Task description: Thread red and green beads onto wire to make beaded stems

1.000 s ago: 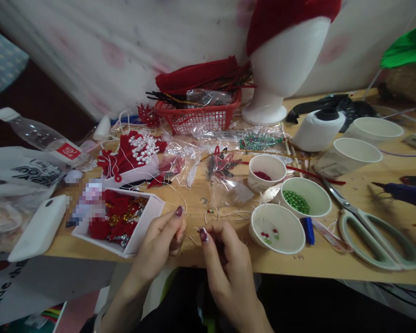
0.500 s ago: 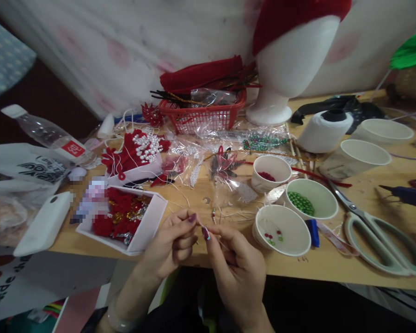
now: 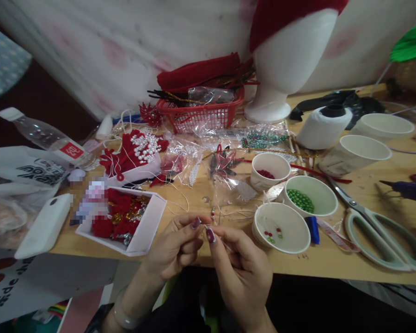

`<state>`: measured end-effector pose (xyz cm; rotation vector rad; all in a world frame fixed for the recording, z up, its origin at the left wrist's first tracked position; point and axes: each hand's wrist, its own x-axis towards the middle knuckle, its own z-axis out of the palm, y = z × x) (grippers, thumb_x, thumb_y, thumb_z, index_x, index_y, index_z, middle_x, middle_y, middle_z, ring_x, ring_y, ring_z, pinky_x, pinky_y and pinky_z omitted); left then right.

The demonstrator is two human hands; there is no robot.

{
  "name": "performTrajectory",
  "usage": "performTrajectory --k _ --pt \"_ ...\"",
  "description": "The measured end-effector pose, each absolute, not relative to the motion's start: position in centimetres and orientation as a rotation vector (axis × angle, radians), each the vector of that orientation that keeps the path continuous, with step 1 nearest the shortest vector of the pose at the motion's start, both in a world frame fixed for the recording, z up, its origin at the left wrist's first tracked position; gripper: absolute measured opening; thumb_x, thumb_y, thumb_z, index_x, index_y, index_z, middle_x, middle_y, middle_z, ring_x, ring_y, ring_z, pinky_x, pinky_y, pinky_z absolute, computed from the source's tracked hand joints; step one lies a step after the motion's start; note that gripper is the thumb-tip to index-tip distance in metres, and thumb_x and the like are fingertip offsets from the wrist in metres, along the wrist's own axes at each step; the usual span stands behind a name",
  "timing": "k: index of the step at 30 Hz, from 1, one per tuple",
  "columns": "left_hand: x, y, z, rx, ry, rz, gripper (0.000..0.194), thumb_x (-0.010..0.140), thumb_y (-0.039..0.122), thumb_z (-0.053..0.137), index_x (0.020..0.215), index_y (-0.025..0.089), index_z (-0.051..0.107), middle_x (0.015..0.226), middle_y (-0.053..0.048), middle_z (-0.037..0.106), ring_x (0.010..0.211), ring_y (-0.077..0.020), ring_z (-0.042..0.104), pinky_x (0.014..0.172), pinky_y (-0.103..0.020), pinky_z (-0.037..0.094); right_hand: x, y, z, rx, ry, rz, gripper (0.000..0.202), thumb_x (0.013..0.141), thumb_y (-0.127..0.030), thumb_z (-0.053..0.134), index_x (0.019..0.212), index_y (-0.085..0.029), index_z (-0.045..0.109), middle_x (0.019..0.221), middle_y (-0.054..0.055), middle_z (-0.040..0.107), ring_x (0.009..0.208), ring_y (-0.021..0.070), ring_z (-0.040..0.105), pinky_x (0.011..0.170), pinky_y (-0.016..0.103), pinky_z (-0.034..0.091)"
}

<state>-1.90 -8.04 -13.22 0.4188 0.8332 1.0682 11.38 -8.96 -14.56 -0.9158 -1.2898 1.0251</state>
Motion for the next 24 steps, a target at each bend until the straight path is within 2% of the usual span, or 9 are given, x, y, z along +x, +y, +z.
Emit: performTrajectory --k 9,14,24 --pt "-1.79 -8.02 -13.55 0.354 0.882 1.072 0.033 0.063 0.042 0.088 0.075 0.018 0.069 0.043 0.014 0.025 0.035 0.0008 0.008 0.029 -0.007 0.015 11.3 -8.69 -14.28 -0.891 -1.283 1.026 0.019 0.086 -0.008 0.062 0.095 -0.022 0.071 0.079 0.001 0.079 0.057 0.0114 0.072 0.05 0.014 0.057" --pt "-1.8 -8.23 -13.82 0.348 0.88 1.065 0.035 0.058 0.043 0.09 0.074 0.018 0.071 0.043 0.013 0.024 0.035 0.001 0.01 0.029 -0.008 0.013 11.33 -8.55 -14.04 -0.879 -1.305 0.965 0.018 0.084 -0.007 0.063 0.091 -0.021 0.072 0.075 0.001 0.078 0.055 0.0113 0.071 0.048 0.015 0.055" --pt "-1.6 -8.06 -13.49 0.357 0.882 1.052 0.029 0.06 0.043 0.089 0.073 0.02 0.077 0.041 0.013 0.022 0.034 0.0015 0.01 0.028 -0.006 0.015 11.5 -8.67 -14.09 -0.886 -1.297 1.01 0.015 0.085 -0.009 0.063 0.09 -0.021 0.071 0.069 -0.001 0.075 0.047 0.0081 0.065 0.041 0.012 0.048"
